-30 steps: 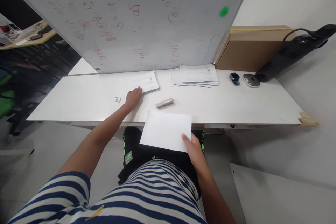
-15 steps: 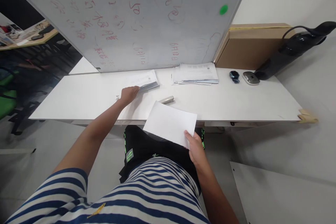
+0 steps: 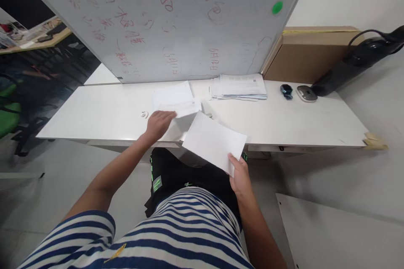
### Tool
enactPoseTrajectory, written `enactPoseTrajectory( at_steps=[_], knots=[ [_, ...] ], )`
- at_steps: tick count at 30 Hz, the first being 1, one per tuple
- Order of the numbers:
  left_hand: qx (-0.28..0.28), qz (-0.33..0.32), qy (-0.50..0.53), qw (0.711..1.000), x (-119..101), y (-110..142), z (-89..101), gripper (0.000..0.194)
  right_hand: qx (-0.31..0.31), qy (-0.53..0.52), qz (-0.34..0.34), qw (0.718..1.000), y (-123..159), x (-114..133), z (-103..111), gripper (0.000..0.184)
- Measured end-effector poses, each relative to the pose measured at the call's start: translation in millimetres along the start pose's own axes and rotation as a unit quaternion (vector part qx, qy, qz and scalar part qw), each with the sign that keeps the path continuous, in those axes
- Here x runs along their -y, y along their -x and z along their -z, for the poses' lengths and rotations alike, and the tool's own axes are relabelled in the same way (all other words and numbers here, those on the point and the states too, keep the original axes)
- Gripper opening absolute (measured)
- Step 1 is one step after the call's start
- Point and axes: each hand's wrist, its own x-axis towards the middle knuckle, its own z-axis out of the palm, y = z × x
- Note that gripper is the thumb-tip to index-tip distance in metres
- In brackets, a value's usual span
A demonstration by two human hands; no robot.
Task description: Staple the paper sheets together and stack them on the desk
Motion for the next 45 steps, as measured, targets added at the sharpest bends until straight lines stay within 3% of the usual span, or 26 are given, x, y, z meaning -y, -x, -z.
enactPoseTrajectory(
  at_steps=[5, 10, 13, 16, 19, 21, 23, 26, 27, 28, 30, 32, 34, 36, 39, 42, 45],
  knots=[
    [-0.011, -0.073, 0.071, 0.995, -69.9, 56.0, 16.4, 0.036, -0.033, 0.004, 0.010, 0.999, -5.1, 8.8, 1.9, 0.047],
    [-0.015, -0.046, 0.116, 0.992, -116.2, 92.5, -5.4, 0.032, -0.008, 0.060, 0.023, 0.998, -14.0, -6.4, 10.4, 0.052],
    [-0.041, 0.022, 0.085, 0.995, -127.3, 103.5, -24.5, 0.029, 0.002, 0.158, 0.046, 0.986, -24.2, -18.7, 15.0, 0.050],
    [-0.061, 0.162, 0.081, 0.982, -133.1, 110.9, -30.3, 0.032, 0.019, 0.249, 0.062, 0.966, -33.4, -25.7, 16.8, 0.048],
    [-0.079, 0.309, 0.157, 0.935, -137.8, 117.2, -24.6, 0.052, 0.037, 0.263, 0.070, 0.961, -38.1, -30.0, 15.7, 0.050],
    [-0.094, 0.389, 0.256, 0.880, -140.0, 120.6, -19.2, 0.052, 0.028, 0.272, 0.089, 0.958, -38.6, -33.4, 14.4, 0.051],
    [-0.111, 0.456, 0.394, 0.790, -140.5, 122.6, -14.9, 0.042, 0.020, 0.286, 0.095, 0.953, -37.4, -37.2, 13.4, 0.052],
    [-0.132, 0.546, 0.545, 0.622, -137.0, 122.7, -11.6, 0.034, 0.050, 0.272, 0.061, 0.959, -33.9, -43.2, 12.6, 0.054],
    [-0.132, 0.569, 0.560, 0.587, -134.9, 122.4, -11.2, 0.034, 0.063, 0.257, 0.049, 0.963, -32.8, -45.2, 12.5, 0.056],
    [-0.130, 0.586, 0.561, 0.570, -132.5, 122.2, -11.1, 0.036, 0.072, 0.240, 0.040, 0.967, -31.7, -47.2, 12.2, 0.059],
    [-0.111, 0.596, 0.554, 0.570, -127.6, 122.1, -11.9, 0.041, 0.069, 0.208, 0.040, 0.975, -30.1, -50.7, 11.3, 0.068],
    [-0.074, 0.583, 0.550, 0.594, -123.1, 122.7, -13.5, 0.051, 0.058, 0.181, 0.050, 0.980, -28.9, -52.6, 9.7, 0.078],
    [-0.040, 0.563, 0.548, 0.618, -119.2, 122.9, -16.0, 0.070, 0.061, 0.164, 0.057, 0.983, -28.0, -52.5, 7.8, 0.084],
    [-0.015, 0.553, 0.556, 0.620, -115.9, 121.9, -19.4, 0.092, 0.079, 0.165, 0.052, 0.982, -27.4, -50.9, 6.3, 0.079],
    [0.015, 0.562, 0.604, 0.565, -112.3, 117.7, -25.5, 0.105, 0.096, 0.180, 0.049, 0.978, -27.5, -48.2, 5.9, 0.064],
    [0.037, 0.560, 0.651, 0.512, -111.2, 112.4, -29.6, 0.089, 0.097, 0.186, 0.052, 0.976, -28.0, -46.1, 6.5, 0.058],
    [0.051, 0.556, 0.655, 0.509, -113.3, 108.9, -28.4, 0.067, 0.103, 0.198, 0.054, 0.973, -27.4, -43.8, 6.4, 0.053]
  ],
)
